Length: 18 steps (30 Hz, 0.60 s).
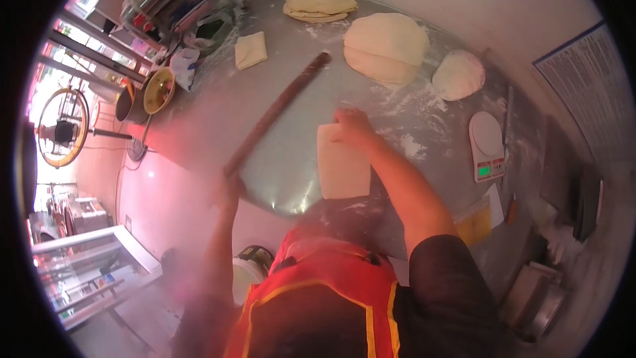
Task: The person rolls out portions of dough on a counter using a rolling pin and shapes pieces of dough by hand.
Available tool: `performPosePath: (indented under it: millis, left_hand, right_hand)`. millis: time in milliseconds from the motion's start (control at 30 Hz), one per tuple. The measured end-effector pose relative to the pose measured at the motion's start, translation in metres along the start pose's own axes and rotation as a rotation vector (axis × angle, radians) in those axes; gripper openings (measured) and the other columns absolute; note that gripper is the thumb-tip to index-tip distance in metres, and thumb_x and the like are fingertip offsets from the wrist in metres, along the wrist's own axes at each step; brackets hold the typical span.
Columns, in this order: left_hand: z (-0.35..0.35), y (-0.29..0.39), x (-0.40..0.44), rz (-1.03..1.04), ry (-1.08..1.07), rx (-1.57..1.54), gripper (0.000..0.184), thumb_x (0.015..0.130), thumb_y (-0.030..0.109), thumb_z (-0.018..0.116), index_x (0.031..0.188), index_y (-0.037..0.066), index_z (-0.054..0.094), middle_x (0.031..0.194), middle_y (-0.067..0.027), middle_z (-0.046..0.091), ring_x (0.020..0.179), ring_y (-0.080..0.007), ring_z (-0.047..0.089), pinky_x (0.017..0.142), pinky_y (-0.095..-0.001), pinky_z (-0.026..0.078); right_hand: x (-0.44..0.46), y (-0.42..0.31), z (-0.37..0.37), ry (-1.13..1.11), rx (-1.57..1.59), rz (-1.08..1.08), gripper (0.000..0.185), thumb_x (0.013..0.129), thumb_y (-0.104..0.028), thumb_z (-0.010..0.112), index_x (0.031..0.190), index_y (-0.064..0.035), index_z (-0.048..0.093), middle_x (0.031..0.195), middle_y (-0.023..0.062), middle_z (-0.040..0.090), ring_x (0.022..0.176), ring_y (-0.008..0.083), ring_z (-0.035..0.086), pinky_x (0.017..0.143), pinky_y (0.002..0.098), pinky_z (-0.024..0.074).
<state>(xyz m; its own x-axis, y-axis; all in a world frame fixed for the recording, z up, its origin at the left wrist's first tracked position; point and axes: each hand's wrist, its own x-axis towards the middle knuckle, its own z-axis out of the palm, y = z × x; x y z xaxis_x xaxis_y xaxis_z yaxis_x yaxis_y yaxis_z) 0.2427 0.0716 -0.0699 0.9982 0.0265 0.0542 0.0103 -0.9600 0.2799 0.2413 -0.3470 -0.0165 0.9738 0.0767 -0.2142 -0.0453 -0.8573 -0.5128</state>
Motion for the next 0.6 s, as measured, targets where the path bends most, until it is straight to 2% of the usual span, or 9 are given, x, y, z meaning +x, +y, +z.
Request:
performPosePath:
  millis: [33,133,200,233,300,333,367,467,600]
  left_hand:
    - [0.001,0.0,0.006,-0.043,-0.009,0.004,0.041,0.08,0.028,0.071,0.114,0.008,0.058,0.112,-0.0121,0.06,0.111,-0.0277,0.053,0.097,-0.0442,0.037]
    - [-0.012,0.039,0.008,0.169,0.04,-0.018,0.057,0.078,0.029,0.074,0.123,0.002,0.052,0.125,-0.0191,0.053,0.121,-0.0325,0.046,0.103,-0.0467,0.034]
    - [-0.02,0.101,0.001,0.403,-0.139,-0.271,0.074,0.075,0.03,0.077,0.133,-0.003,0.044,0.132,-0.0239,0.047,0.125,-0.0384,0.043,0.106,-0.0479,0.033]
    - [-0.012,0.13,-0.004,0.357,-0.435,-0.581,0.079,0.077,0.032,0.077,0.137,-0.003,0.04,0.138,-0.0238,0.042,0.129,-0.0406,0.039,0.107,-0.0477,0.033]
    - [0.01,0.184,-0.031,0.606,-0.495,-0.609,0.068,0.081,0.034,0.075,0.133,-0.001,0.049,0.133,-0.0239,0.051,0.119,-0.0386,0.051,0.1,-0.0449,0.04]
    - [0.01,0.205,-0.03,0.559,-0.818,-0.645,0.058,0.083,0.035,0.073,0.126,0.0,0.055,0.124,-0.0219,0.058,0.111,-0.0377,0.057,0.095,-0.0439,0.044]
    - [0.006,0.227,-0.027,0.498,-1.143,-0.667,0.049,0.086,0.036,0.07,0.119,0.001,0.061,0.115,-0.02,0.065,0.102,-0.0367,0.063,0.089,-0.0429,0.047]
    - [-0.025,0.297,-0.013,0.422,-1.1,-0.513,0.035,0.086,0.027,0.068,0.114,0.006,0.066,0.104,-0.0121,0.07,0.102,-0.0268,0.066,0.084,-0.0413,0.05]
    - [-0.018,0.347,-0.012,0.977,-0.424,-0.644,0.03,0.082,0.012,0.062,0.112,0.009,0.067,0.108,-0.0085,0.07,0.107,-0.0272,0.065,0.086,-0.0418,0.051]
  right_hand:
    - [0.001,-0.005,-0.008,-0.147,0.005,0.02,0.033,0.075,-0.021,0.074,0.103,-0.0095,0.063,0.114,0.0168,0.062,0.113,0.0363,0.054,0.089,0.0468,0.0459]
    - [-0.023,0.007,0.008,0.068,-0.108,-0.179,0.022,0.075,-0.022,0.074,0.09,-0.0092,0.064,0.098,0.0142,0.067,0.099,0.0358,0.061,0.08,0.0468,0.0487]
    - [-0.057,-0.004,-0.007,0.129,0.107,-0.095,0.021,0.077,-0.021,0.074,0.09,-0.008,0.064,0.086,0.0109,0.066,0.085,0.0292,0.064,0.076,0.0428,0.0492]
    - [-0.072,-0.01,-0.024,0.157,0.214,-0.052,0.021,0.078,-0.021,0.074,0.091,-0.0074,0.064,0.081,0.0092,0.066,0.079,0.0259,0.065,0.075,0.0407,0.0495]
    - [-0.096,-0.011,-0.065,0.033,0.486,0.1,0.017,0.082,-0.017,0.071,0.094,-0.006,0.065,0.082,0.0053,0.065,0.078,0.0175,0.061,0.072,0.0342,0.0485]
    - [-0.106,-0.008,-0.084,-0.024,0.623,0.175,0.015,0.084,-0.015,0.069,0.096,-0.0053,0.066,0.083,0.0034,0.064,0.078,0.0133,0.06,0.071,0.0309,0.048]
    - [-0.115,0.001,-0.099,0.059,0.638,0.14,0.013,0.084,-0.011,0.068,0.095,-0.0051,0.065,0.083,0.0017,0.063,0.078,0.0096,0.057,0.069,0.0281,0.0465]
    - [-0.15,0.014,-0.146,0.292,0.553,0.196,0.015,0.081,-0.002,0.066,0.095,-0.0045,0.065,0.083,0.0005,0.061,0.076,0.0067,0.054,0.067,0.0257,0.0455]
    - [-0.201,0.053,-0.15,0.491,0.431,0.259,0.012,0.085,-0.006,0.064,0.096,-0.0019,0.064,0.087,0.0066,0.066,0.084,0.015,0.061,0.078,0.0298,0.0478]
